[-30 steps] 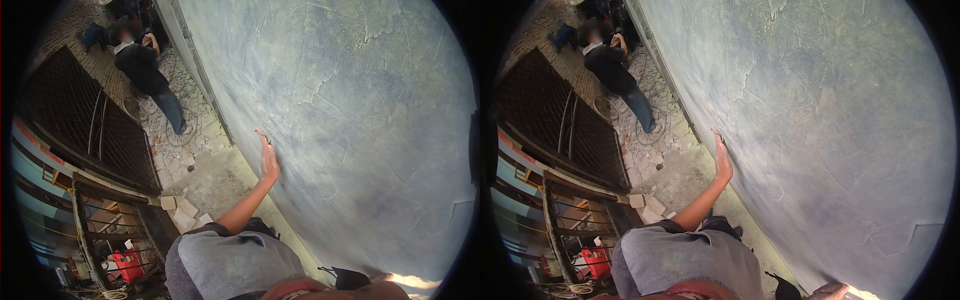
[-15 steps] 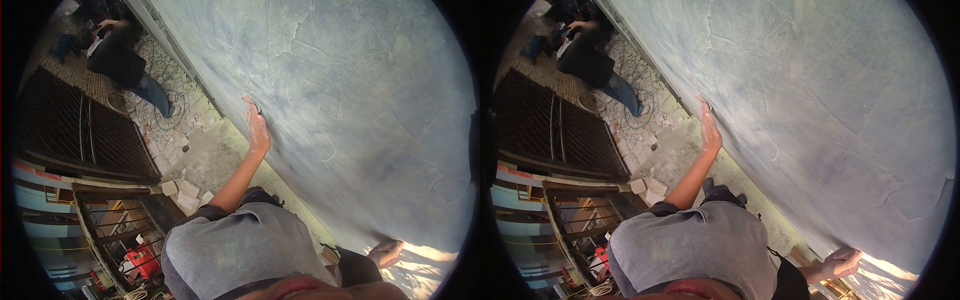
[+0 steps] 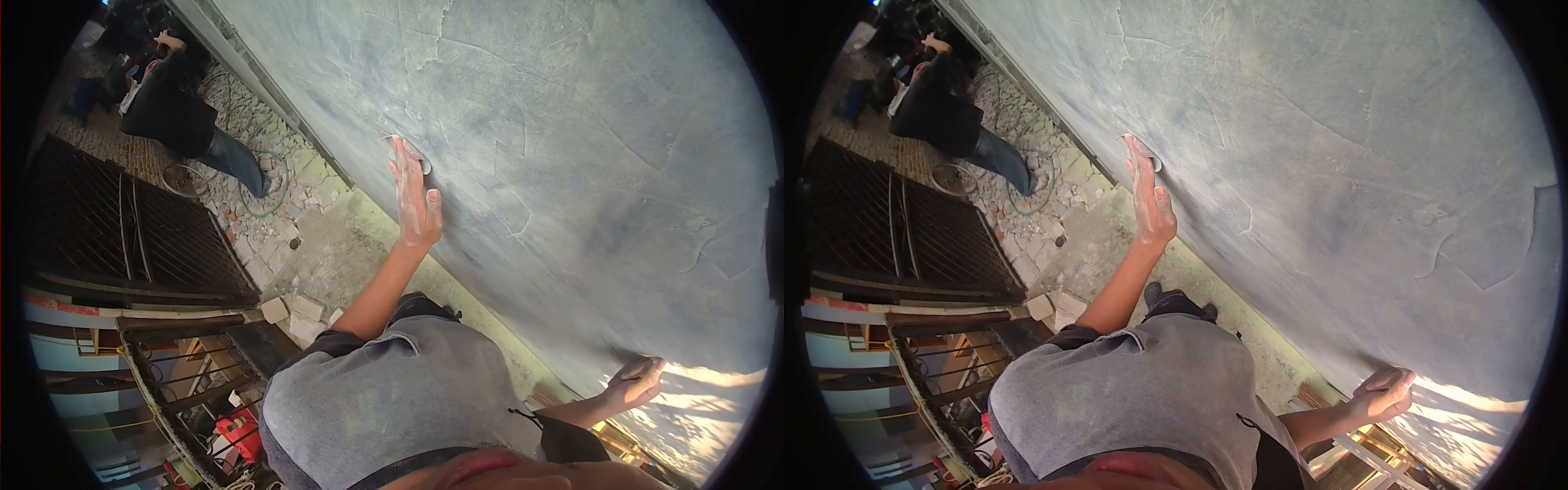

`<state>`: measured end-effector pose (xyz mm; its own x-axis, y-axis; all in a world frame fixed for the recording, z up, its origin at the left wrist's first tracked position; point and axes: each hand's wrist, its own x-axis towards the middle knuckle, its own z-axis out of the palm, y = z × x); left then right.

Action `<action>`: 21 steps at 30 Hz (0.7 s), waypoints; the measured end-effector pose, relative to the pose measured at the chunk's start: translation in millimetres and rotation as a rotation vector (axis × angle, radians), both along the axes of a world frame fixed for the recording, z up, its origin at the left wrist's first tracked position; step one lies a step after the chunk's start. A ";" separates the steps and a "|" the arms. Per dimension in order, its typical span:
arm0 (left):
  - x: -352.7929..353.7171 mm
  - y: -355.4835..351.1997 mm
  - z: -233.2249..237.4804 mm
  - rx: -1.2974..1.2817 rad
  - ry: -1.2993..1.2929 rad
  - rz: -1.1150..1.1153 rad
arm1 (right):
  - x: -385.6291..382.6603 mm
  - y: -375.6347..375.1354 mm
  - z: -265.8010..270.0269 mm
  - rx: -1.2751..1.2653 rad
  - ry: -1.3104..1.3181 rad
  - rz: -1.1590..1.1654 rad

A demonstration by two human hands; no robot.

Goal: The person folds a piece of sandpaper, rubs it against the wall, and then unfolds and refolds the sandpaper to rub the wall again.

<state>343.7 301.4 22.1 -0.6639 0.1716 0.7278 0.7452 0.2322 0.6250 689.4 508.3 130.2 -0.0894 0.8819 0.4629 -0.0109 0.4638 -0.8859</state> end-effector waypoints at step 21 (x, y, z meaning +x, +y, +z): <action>0.7 -8.6 4.3 -0.040 -0.087 0.023 | 0.7 1.4 3.0 -0.025 0.029 0.022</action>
<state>344.4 292.9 26.4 -0.7284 0.1838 0.6600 0.6828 0.2748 0.6770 690.1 509.7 133.3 -0.0951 0.8911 0.4438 -0.0469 0.4413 -0.8961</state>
